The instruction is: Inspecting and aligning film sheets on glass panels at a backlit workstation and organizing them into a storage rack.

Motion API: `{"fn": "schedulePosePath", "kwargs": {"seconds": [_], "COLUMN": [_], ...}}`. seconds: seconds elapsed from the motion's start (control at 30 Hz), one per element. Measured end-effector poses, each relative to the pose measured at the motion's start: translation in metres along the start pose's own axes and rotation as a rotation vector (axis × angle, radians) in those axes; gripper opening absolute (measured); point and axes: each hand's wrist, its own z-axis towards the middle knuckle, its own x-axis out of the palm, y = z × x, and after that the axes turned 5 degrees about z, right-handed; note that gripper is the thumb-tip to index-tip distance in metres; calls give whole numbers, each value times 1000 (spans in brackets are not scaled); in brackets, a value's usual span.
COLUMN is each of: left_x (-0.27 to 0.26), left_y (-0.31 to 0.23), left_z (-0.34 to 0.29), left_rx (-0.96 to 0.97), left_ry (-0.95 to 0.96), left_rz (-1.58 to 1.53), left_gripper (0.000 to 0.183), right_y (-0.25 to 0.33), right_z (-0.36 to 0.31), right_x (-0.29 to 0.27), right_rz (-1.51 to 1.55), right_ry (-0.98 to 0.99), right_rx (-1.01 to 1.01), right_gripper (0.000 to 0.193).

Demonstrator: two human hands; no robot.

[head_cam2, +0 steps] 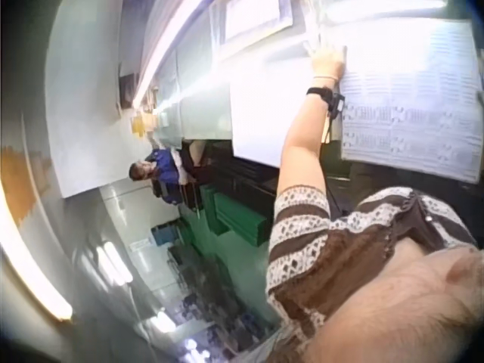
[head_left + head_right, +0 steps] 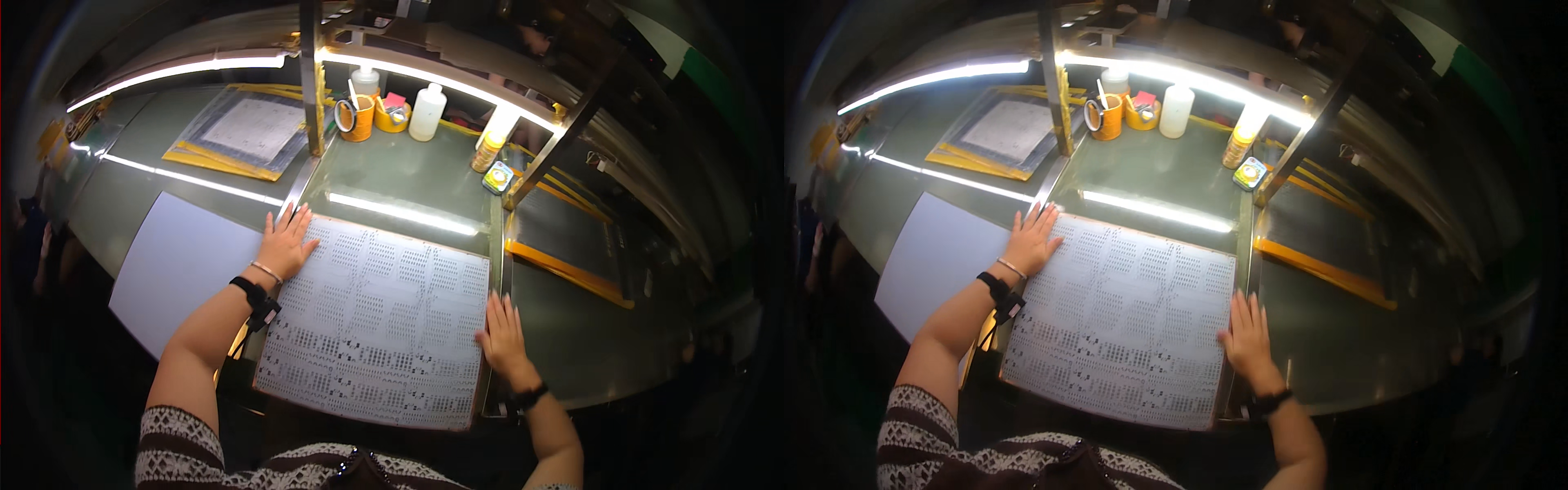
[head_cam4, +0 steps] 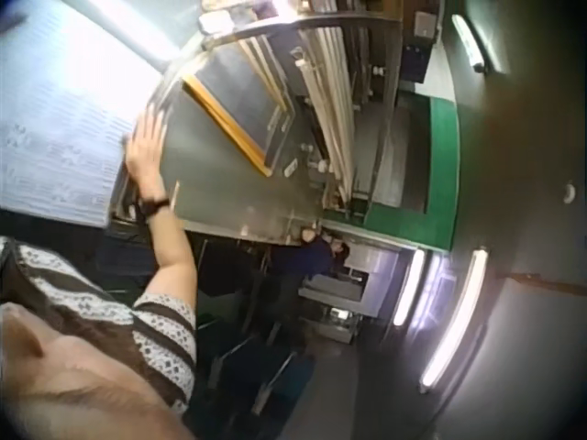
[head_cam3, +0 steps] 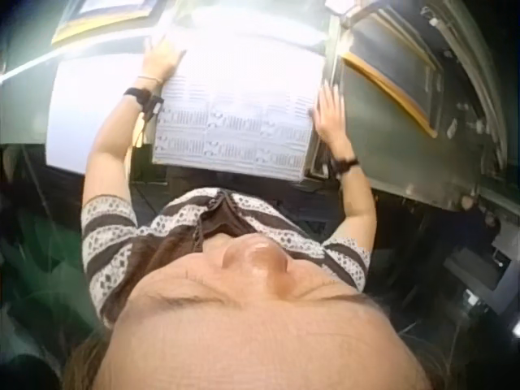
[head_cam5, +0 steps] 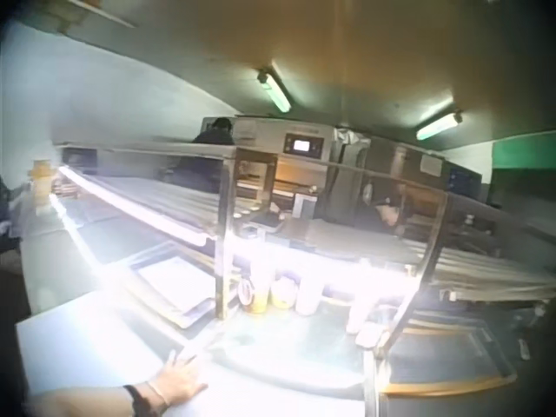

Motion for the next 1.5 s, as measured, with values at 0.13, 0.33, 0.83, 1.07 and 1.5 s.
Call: {"fn": "schedulePosePath", "kwargs": {"seconds": [0.13,0.33,0.83,1.07,1.5], "left_x": [-11,-49,-49,-58,-324], "left_y": [-1,-15,-56,-45,59], "left_z": [-5,-102,-285,-280,-173], "left_rx": [-31,107,-932,-904,-182], "left_ry": [33,89,-13,64,-799], "left_rz": [36,-4,-1183,-1530,-889], "left_gripper": [64,68,31,29,37], "right_y": [54,90,49,51,0], "right_z": [-114,-201,-150,-134,41], "right_x": [-5,-10,-14,6,-215], "right_rz": [10,155,89,-66,900], "right_ry": [77,149,65,-160,-520], "right_rx": [-47,95,-242,-307,-2], "right_gripper": [61,57,75,39,43]}}
